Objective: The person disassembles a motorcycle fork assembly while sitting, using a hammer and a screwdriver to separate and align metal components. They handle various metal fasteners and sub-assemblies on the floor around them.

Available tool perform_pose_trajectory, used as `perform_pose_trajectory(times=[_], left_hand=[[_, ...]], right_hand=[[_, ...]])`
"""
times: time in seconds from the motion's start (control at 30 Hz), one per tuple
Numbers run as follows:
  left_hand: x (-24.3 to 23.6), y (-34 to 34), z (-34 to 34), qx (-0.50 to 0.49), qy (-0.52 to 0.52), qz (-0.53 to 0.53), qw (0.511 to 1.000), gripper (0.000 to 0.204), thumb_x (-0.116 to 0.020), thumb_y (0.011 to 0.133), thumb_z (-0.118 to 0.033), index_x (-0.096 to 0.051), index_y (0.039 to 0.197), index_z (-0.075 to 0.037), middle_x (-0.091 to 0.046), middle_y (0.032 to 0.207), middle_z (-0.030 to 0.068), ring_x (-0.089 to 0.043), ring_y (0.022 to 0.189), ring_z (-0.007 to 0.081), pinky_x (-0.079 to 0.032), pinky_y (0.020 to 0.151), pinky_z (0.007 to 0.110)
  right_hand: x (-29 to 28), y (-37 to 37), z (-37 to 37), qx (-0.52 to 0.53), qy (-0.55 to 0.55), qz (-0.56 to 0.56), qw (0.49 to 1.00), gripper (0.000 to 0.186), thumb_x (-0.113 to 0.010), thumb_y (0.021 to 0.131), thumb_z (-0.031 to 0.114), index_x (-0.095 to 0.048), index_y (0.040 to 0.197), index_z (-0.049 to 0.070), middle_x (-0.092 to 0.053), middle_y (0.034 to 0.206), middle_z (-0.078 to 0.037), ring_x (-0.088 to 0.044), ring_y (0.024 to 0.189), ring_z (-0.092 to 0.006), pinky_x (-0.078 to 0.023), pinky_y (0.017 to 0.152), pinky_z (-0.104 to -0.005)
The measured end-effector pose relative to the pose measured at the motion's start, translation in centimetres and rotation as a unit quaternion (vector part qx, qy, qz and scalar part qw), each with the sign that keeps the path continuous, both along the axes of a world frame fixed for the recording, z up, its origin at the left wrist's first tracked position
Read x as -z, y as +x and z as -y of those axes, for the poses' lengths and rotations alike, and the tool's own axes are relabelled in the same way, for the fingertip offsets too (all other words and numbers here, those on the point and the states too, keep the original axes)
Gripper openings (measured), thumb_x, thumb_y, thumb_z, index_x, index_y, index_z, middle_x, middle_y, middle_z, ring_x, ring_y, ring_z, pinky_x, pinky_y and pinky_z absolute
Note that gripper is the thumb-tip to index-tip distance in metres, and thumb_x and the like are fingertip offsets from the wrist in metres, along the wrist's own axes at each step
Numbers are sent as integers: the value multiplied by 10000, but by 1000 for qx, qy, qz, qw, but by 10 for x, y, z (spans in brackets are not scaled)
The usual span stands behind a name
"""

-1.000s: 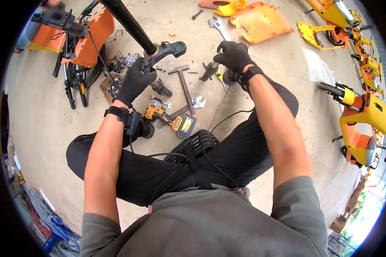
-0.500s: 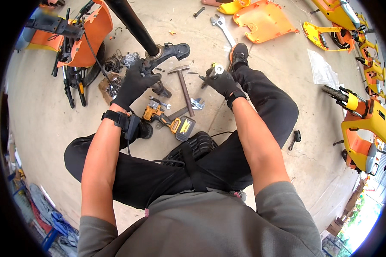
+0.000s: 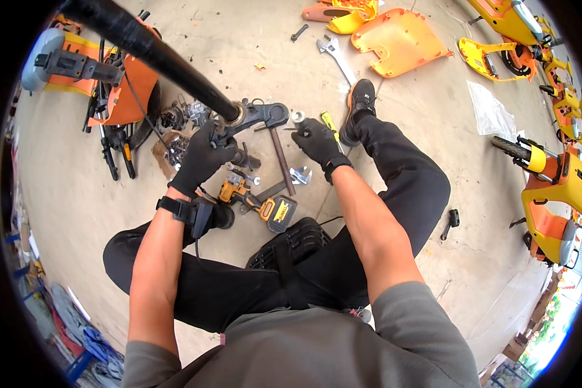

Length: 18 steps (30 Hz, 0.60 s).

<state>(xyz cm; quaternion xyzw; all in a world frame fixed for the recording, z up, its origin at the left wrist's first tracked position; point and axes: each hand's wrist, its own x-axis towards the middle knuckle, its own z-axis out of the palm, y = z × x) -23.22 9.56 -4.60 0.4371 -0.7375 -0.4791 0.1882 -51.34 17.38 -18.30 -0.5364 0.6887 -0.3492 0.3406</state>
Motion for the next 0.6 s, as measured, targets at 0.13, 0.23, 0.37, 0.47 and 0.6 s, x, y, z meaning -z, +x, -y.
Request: perform_pose_trajectory(times=[0.13, 0.23, 0.37, 0.47, 0.6], left_hand=[[2, -2, -6, -54, -21, -26, 998, 297, -768, 741, -144, -626, 950, 12, -625, 744, 52, -577, 684, 129, -486, 645, 302], [-3, 8, -3, -65, 15, -46, 997, 308, -780, 737, -157, -641, 960, 3, -638, 768, 47, -580, 704, 116, -486, 654, 295], [-33, 10, 0, -123, 74, -73, 987, 275, -768, 752, -127, -655, 964, 6, -662, 838, 30, -591, 754, 99, -487, 682, 271], [-55, 8, 2, -127, 82, -105, 983, 270, -744, 785, -95, -660, 1018, 12, -670, 879, 22, -600, 774, 95, -487, 699, 258], [-94, 8, -4, -123, 87, -102, 983, 279, -711, 813, -71, -655, 1074, 13, -687, 938, 47, -636, 833, 120, -509, 775, 270]], right_hand=[[5, 3, -1, 0, 21, 2, 1000, 253, -688, 841, 268, -616, 911, 35, -659, 845, -187, -642, 815, -379, -495, 736, -456], [-9, 7, 7, -9, 35, -17, 999, 254, -673, 843, 272, -608, 922, 39, -661, 843, -189, -645, 814, -375, -496, 731, -458], [-54, 22, 11, -4, 148, 84, 985, 256, -653, 844, 269, -606, 929, 32, -667, 847, -195, -650, 822, -382, -494, 739, -462], [-54, 21, 10, -52, 89, 2, 995, 253, -640, 844, 250, -614, 952, 23, -669, 853, -211, -650, 829, -396, -489, 752, -465], [-69, 32, 9, -69, -10, -20, 997, 230, -649, 845, 249, -577, 857, 31, -616, 766, -200, -614, 733, -379, -466, 692, -467]])
